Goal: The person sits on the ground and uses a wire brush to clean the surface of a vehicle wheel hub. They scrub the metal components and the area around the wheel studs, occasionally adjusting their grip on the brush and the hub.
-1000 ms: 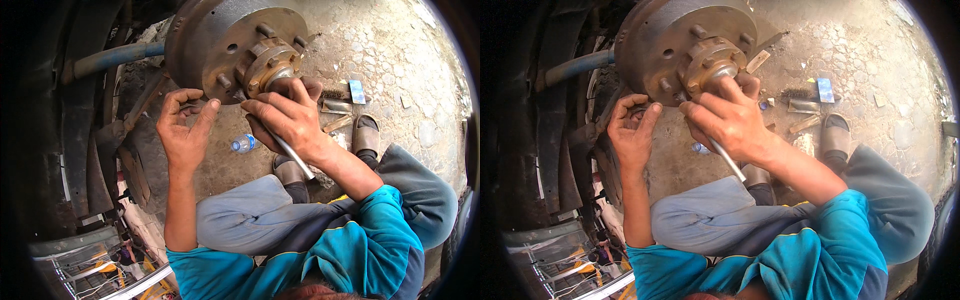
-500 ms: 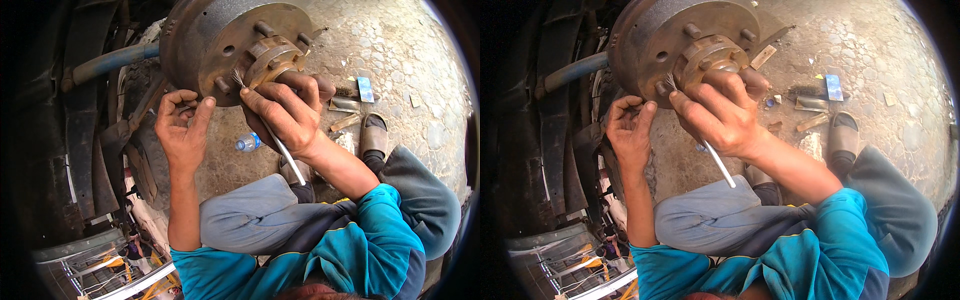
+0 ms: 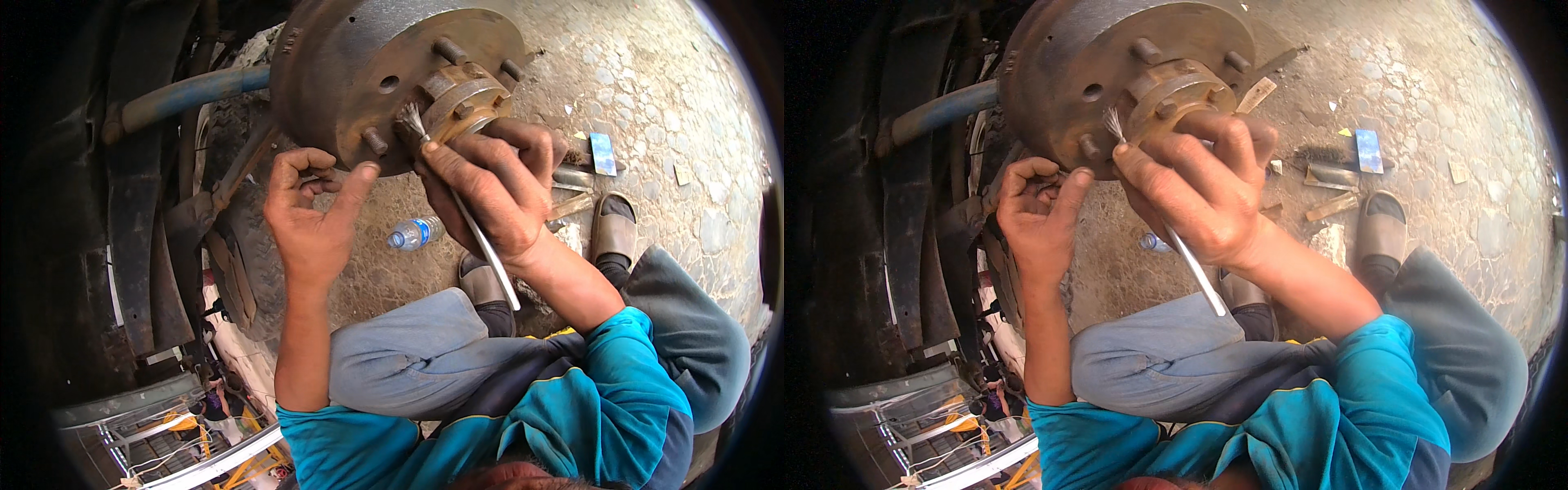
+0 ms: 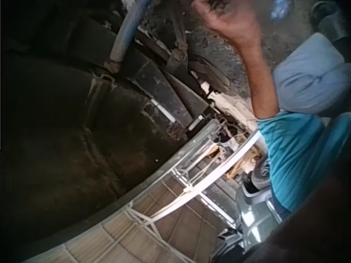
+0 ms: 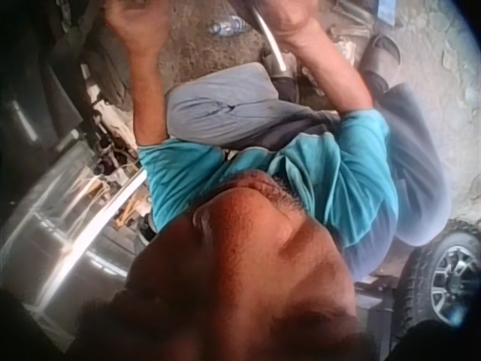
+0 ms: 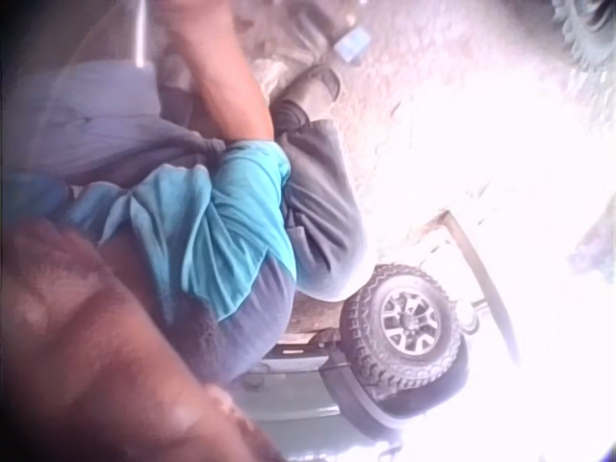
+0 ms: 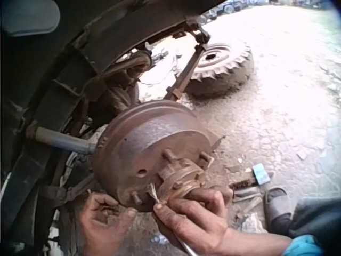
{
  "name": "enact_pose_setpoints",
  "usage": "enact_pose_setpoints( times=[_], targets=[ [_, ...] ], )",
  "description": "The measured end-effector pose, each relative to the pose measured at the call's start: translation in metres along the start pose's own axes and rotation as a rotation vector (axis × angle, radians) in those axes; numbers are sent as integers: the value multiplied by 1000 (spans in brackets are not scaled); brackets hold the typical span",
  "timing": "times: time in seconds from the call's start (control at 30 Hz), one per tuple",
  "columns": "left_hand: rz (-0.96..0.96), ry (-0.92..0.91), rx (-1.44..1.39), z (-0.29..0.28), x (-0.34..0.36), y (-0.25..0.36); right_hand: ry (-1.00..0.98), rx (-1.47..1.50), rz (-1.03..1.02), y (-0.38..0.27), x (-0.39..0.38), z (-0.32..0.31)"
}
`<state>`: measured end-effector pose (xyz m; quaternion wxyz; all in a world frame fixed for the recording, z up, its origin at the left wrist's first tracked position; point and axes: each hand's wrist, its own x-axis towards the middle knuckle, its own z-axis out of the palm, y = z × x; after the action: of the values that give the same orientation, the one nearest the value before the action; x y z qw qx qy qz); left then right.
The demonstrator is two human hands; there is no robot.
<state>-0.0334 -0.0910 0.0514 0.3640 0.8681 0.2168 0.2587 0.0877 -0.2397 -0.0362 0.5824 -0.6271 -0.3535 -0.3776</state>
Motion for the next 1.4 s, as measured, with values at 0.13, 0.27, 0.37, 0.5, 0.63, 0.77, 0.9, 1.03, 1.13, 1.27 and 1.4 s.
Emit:
enact_pose_setpoints(
  times=[0.13, 0.27, 0.37, 0.5, 0.63, 0.77, 0.9, 1.03, 1.13, 1.27, 1.4],
  targets=[
    [92, 80, 146, 11, 4, 5, -27, -57, -7, -8, -3, 6],
    [20, 115, 178, 16, 7, 10, -6, -115, -4, -10, -5, 13],
    [77, 124, 277, 19, 8, 12, 2, -123, 10, -12, -8, 17],
    [65, 66, 273, 13, 7, 10, -50, -101, 38, -21, -14, 15],
    [10, -79, 189, -4, 7, 14, -99, -70, 62, -28, -21, 15],
    [-30, -105, 161, -6, 4, 11, -182, -42, 25, -25, -27, 13],
    [-36, -100, 144, -6, 4, 10, -294, 35, 21, -24, -31, 5],
    [-42, -103, 128, -5, 7, 10, -244, 52, -15, -18, -25, -4],
    [7, -86, 56, -9, 7, 7, -196, 120, 26, -15, -26, -8],
    [-253, -236, 183, -14, -2, 26, -220, 157, 14, -14, -12, -24],
    [-238, -236, 47, -11, -5, 23, -204, 194, -31, -15, -13, -29]
  ],
)
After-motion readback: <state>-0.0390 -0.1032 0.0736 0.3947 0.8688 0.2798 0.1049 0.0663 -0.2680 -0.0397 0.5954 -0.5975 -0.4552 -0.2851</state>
